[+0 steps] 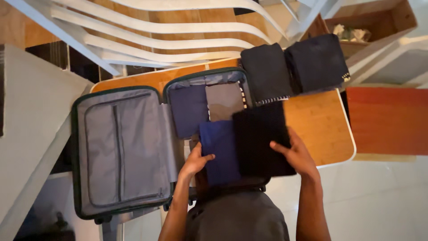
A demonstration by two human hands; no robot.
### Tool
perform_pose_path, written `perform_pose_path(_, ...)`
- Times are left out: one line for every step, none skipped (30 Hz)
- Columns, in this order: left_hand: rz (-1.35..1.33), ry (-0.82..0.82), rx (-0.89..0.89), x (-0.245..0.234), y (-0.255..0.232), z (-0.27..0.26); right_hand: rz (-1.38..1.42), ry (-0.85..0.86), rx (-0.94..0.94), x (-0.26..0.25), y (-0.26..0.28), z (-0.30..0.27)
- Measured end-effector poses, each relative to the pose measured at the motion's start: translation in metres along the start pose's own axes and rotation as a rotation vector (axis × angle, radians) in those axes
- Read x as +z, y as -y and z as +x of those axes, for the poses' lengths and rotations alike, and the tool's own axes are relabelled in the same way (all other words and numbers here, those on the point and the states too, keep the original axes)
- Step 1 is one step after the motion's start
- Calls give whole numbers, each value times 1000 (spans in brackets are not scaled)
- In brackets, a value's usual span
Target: The person packs a suitcase by placing folded clothes into the main compartment and then closing the interior divider.
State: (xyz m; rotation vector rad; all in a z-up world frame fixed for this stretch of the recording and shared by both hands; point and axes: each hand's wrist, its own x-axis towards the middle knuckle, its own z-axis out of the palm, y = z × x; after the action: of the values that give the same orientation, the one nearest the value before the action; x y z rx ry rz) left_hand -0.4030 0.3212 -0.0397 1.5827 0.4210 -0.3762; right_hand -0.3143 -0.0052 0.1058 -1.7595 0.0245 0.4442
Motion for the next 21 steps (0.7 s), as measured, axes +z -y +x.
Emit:
perform_pose_path(-21,25,-30,-2,-6,-2,17,-37,-88,4,6,11)
perform_pose_path(-42,53,-61,-4,-10,-4,35,-76,-173,10,11,24)
perform_pose_path(-64,81,-92,-6,-13,-6,53,-115,-258,15,16,37)
perform_pose_path(-95,103,-72,-9,-14,-7,97,-136,-296,23,19,50)
perform_pose_path(-126,125,-51,-13,-15,-10,141,-157,-333,32,20,65)
perform_pose_path(-158,146,-33,-17,-13,-13,186,-177,-367,38,20,79)
perform_pose_path(-143,150,-29,-19,-11,-16,215,-156,-363,43,17,95)
perform_pose_path(-130,153,-23,-22,-10,-18,242,-133,-363,50,12,113)
perform_pose_path(-116,156,-17,-24,-9,-18,270,-111,-361,56,5,133)
perform_pose_path(-99,147,-42,-25,-8,-19,200,-88,-309,60,-7,152)
perform_pose_path(-81,138,-67,-25,-8,-20,130,-64,-258,64,-23,171)
perform_pose_path(-63,134,-91,-24,-9,-22,58,-44,-206,69,-44,188)
perform_pose_path(12,105,-120,-25,-12,-24,-113,-53,-211,76,-67,205)
perform_pose_path(89,79,-149,-27,-19,-27,-283,-62,-214,82,-91,220)
perform_pose_path(167,53,-179,-28,-28,-30,-454,-70,-216,87,-115,230)
perform_pose_path(308,29,-265,-29,-39,-31,-499,-77,-178,90,-135,239)
perform_pose_path(449,6,-352,-29,-52,-32,-545,-85,-140,92,-152,243)
perform_pose_path(591,-15,-437,-29,-65,-31,-592,-95,-102,93,-164,248)
perform_pose_path(696,-159,-395,-27,-76,-30,-633,-67,-98,92,-170,252)
perform_pose_path(800,-301,-346,-25,-84,-28,-674,-41,-91,90,-173,254)
perform_pose_path(901,-443,-291,-22,-90,-22,-714,-14,-83,88,-172,255)
